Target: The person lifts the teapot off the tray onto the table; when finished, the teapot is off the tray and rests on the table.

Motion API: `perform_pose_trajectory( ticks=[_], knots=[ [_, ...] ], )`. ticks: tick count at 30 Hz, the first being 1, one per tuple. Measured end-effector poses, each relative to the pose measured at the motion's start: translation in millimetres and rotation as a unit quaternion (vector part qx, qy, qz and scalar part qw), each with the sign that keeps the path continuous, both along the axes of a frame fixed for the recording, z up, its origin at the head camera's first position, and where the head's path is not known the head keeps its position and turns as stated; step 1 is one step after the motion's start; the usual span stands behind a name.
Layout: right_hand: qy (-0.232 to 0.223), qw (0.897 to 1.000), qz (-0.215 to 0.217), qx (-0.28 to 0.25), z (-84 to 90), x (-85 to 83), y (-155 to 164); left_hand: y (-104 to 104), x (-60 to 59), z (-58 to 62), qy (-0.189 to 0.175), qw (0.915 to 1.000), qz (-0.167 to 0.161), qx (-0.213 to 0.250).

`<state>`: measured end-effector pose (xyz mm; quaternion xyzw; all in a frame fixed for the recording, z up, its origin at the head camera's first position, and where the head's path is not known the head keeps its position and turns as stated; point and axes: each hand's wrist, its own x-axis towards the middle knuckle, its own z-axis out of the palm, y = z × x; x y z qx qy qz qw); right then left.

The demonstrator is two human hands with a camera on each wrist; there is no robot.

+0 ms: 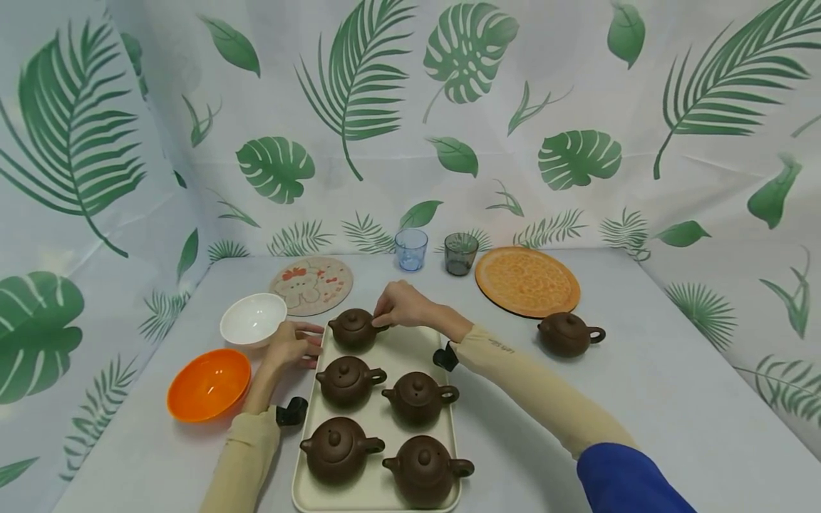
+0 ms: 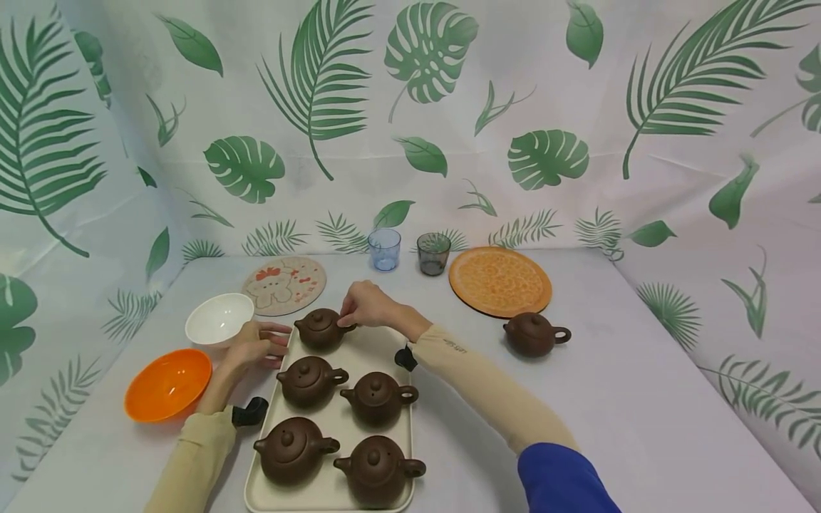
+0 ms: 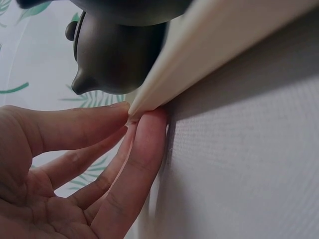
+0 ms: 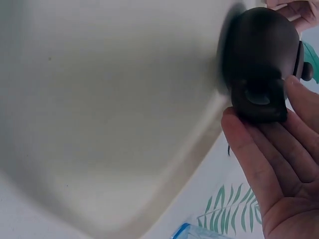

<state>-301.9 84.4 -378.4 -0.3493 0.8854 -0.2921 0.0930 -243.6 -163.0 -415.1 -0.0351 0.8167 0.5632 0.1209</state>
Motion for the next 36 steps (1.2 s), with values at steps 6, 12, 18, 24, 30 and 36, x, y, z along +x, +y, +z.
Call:
perform_pose_trajectory(
  ticks=[6,12,18,24,30,36],
  knots=[
    [0.0,1.0,-0.016,0.025,-2.9,1.9,-4,-1,0.5,-1.9,-0.003,1.0,0.0,0.0],
    [0.027,0.999,-0.027,0.032,-4.1,3.2,-6,0,0.2,-1.7,0.005,1.0,-0.005,0.004],
    [0.042,0.999,-0.004,0.015,-2.5,4.3,2,0,1.6,-2.5,0.0,0.9999,-0.002,0.01],
    [0.026,0.999,0.012,-0.044,8.3,2.8,25,1,1.6,-2.8,0.004,1.0,0.008,0.003],
    [0.001,0.998,-0.01,-0.067,21.9,5.0,61,2,2.1,-1.1,0.007,0.9999,0.009,0.001],
    [-0.001,0.997,-0.035,-0.066,26.9,8.7,108,1,0.2,0.2,0.005,0.9999,0.01,0.003]
  ],
)
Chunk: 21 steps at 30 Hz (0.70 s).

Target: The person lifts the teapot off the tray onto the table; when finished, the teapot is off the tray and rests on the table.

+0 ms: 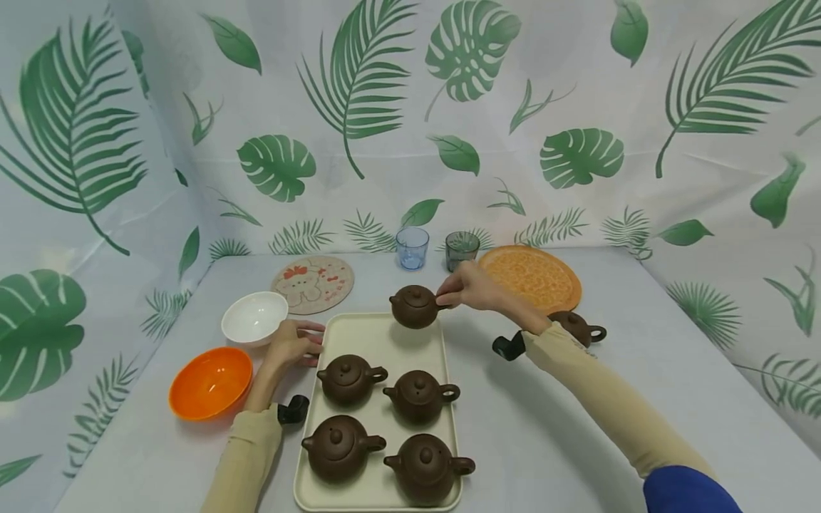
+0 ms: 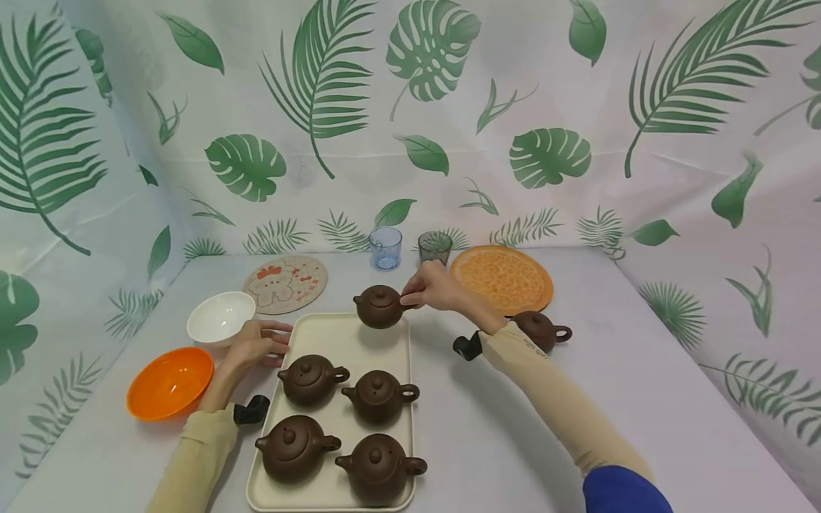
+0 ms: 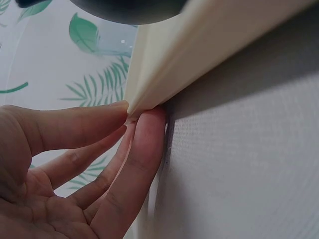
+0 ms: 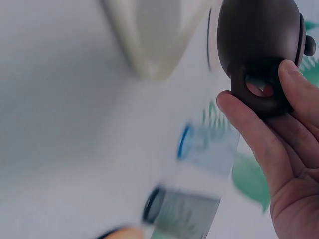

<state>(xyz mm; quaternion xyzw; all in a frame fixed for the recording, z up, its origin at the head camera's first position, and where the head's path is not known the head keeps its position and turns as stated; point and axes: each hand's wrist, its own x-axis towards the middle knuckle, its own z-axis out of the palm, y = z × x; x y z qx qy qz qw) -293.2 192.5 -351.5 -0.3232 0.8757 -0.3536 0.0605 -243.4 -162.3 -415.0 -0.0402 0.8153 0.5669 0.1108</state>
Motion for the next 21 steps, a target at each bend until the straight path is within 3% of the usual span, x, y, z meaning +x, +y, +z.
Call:
perform_pose_trajectory(
  ticks=[10,21],
  knots=[
    [-0.05,0.997,-0.06,0.014,-7.8,7.0,61,0,0.1,-1.5,-0.002,1.0,-0.002,-0.004],
    [-0.034,0.999,-0.038,0.009,-19.0,14.5,88,0,-0.2,-2.7,0.001,1.0,-0.003,-0.001]
  ],
)
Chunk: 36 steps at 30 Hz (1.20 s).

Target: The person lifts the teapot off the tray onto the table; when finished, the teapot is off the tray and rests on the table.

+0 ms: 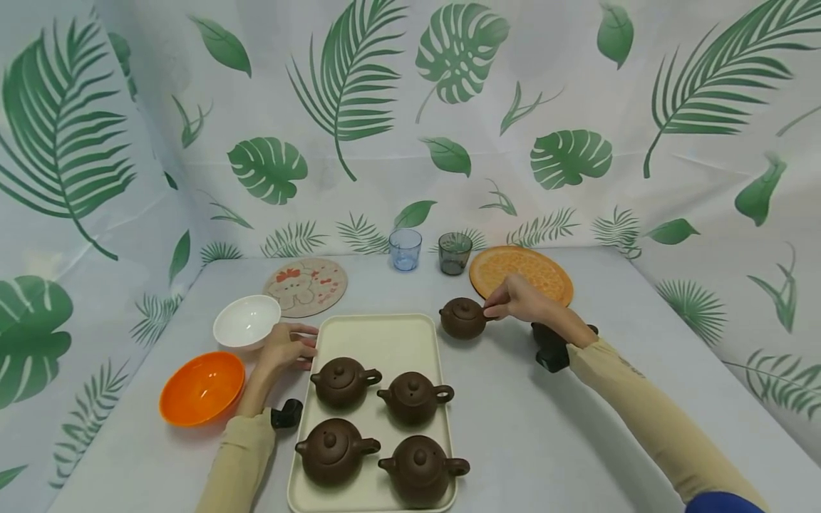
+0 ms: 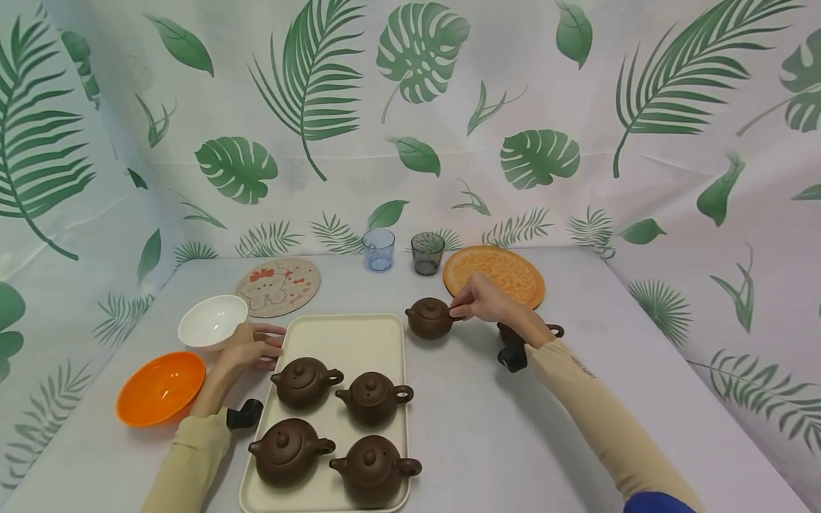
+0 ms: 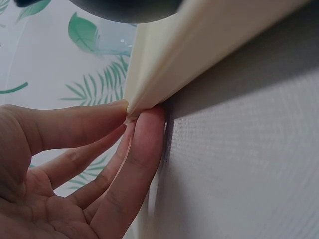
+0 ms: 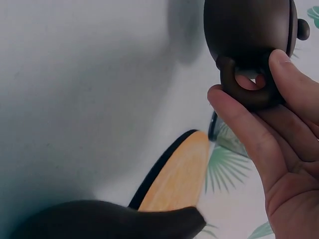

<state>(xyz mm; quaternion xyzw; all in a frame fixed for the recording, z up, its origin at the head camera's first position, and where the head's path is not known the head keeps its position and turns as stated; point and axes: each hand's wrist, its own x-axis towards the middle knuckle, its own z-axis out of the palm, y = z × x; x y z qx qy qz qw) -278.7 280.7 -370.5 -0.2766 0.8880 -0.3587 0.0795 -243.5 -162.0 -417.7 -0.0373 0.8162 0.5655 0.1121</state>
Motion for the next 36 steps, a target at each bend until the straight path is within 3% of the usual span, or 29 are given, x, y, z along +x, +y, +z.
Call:
perform_pose_trajectory(
  ticks=[16,28,36],
  knots=[
    [-0.037,0.999,-0.011,0.02,-10.4,-0.2,2,1,1.7,0.5,0.0,1.0,-0.005,0.004],
    [-0.052,0.998,-0.02,0.026,-8.8,0.4,3,1,0.6,2.2,-0.009,0.9999,0.0,-0.014],
    [0.008,0.997,-0.057,0.054,9.1,6.8,-2,2,0.7,2.2,-0.018,0.9995,0.01,-0.024]
  ],
)
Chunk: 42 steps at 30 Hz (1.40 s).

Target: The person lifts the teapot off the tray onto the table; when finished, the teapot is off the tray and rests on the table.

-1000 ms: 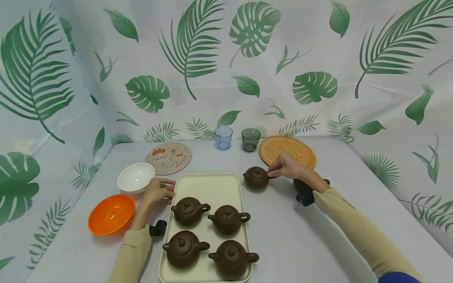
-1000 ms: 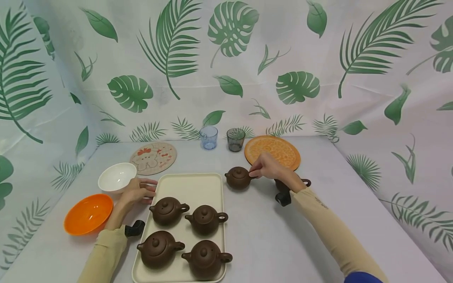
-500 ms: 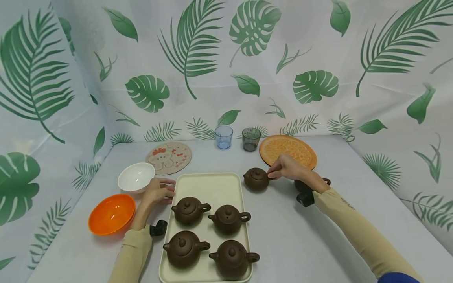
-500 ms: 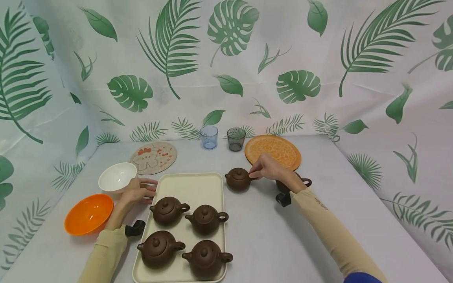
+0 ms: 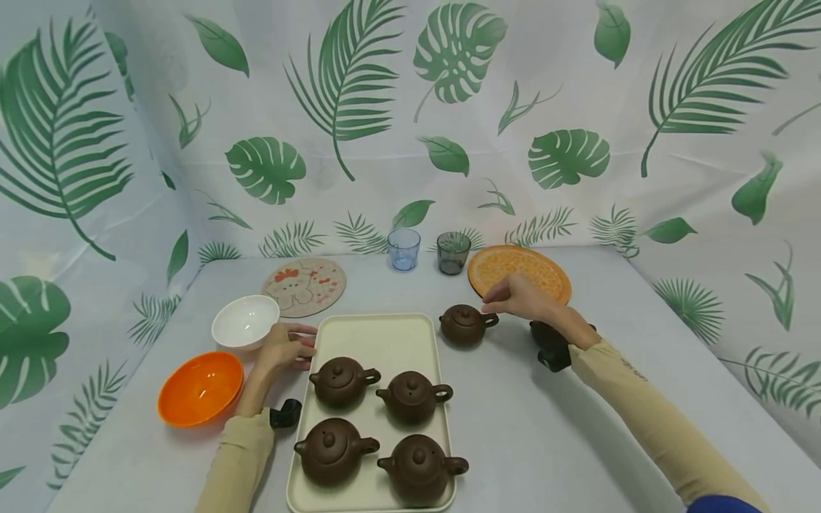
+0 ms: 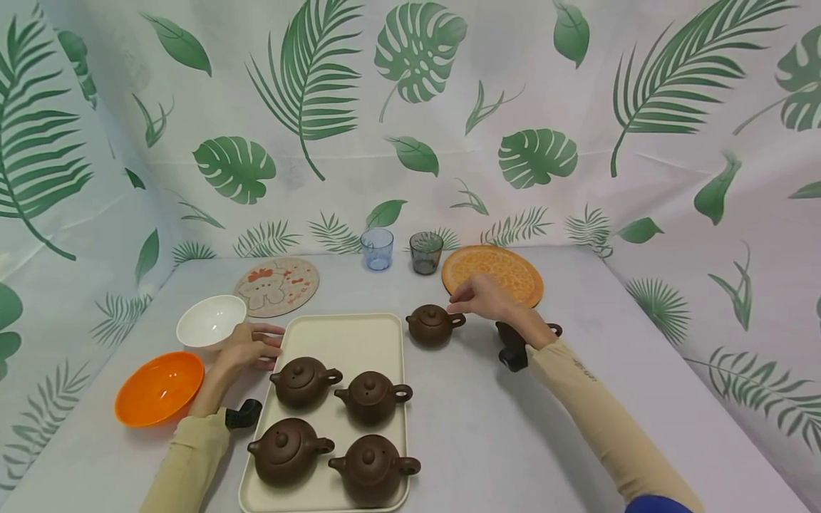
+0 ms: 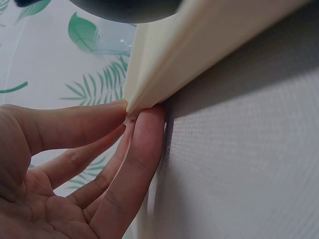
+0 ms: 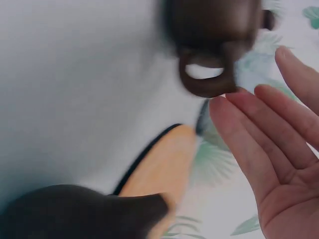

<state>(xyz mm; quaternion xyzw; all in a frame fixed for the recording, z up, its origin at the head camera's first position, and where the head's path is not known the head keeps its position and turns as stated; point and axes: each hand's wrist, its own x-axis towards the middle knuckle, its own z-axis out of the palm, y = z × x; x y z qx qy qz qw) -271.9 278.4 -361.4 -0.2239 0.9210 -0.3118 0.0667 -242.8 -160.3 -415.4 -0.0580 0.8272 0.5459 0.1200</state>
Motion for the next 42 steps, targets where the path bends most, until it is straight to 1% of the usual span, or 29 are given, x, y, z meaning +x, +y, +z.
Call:
perform_pose_trajectory(
  ticks=[3,6,8,11,14,18,20,22,25,28,33,36,42],
  knots=[
    [0.027,0.999,-0.018,-0.015,12.2,6.1,-7,0,0.0,0.1,0.0,1.0,-0.002,0.002],
    [0.046,0.998,-0.022,-0.029,22.3,14.1,-17,0,-0.3,0.2,0.004,0.9999,-0.007,0.006],
    [0.055,0.998,-0.011,-0.032,26.4,20.1,-25,0,-0.4,-0.2,0.007,0.9999,-0.008,0.008],
    [0.05,0.998,0.016,-0.037,28.3,32.1,-39,0,0.0,-1.0,0.014,0.9998,-0.013,0.009],
    [0.043,0.997,0.051,-0.05,23.6,45.4,-52,0,1.0,-1.7,0.018,0.9997,-0.014,0.011],
    [0.014,0.992,0.099,-0.077,9.2,66.0,-67,0,2.3,-2.4,0.018,0.9996,-0.016,0.014],
    [-0.012,0.989,0.118,-0.091,1.0,76.0,-73,0,2.5,-2.4,0.017,0.9996,-0.016,0.014],
    [-0.031,0.987,0.127,-0.097,-6.5,84.1,-77,-1,2.6,-2.2,0.015,0.9997,-0.015,0.014],
    [-0.054,0.985,0.125,-0.108,-14.8,92.9,-83,-1,2.1,-2.1,0.016,0.9997,-0.012,0.015],
    [-0.064,0.983,0.122,-0.119,-21.0,98.1,-87,-1,1.9,-2.3,0.02,0.9996,-0.012,0.014],
    [-0.054,0.985,0.112,-0.122,-28.6,102.4,-90,-2,2.0,-3.0,0.018,0.9997,-0.014,0.011],
    [-0.039,0.987,0.106,-0.116,-31.5,104.0,-91,-2,2.0,-2.6,0.017,0.9997,-0.013,0.013],
    [-0.002,0.988,0.11,-0.106,-33.5,108.3,-93,-2,0.6,-2.5,0.013,0.9997,-0.015,0.015]
  ],
)
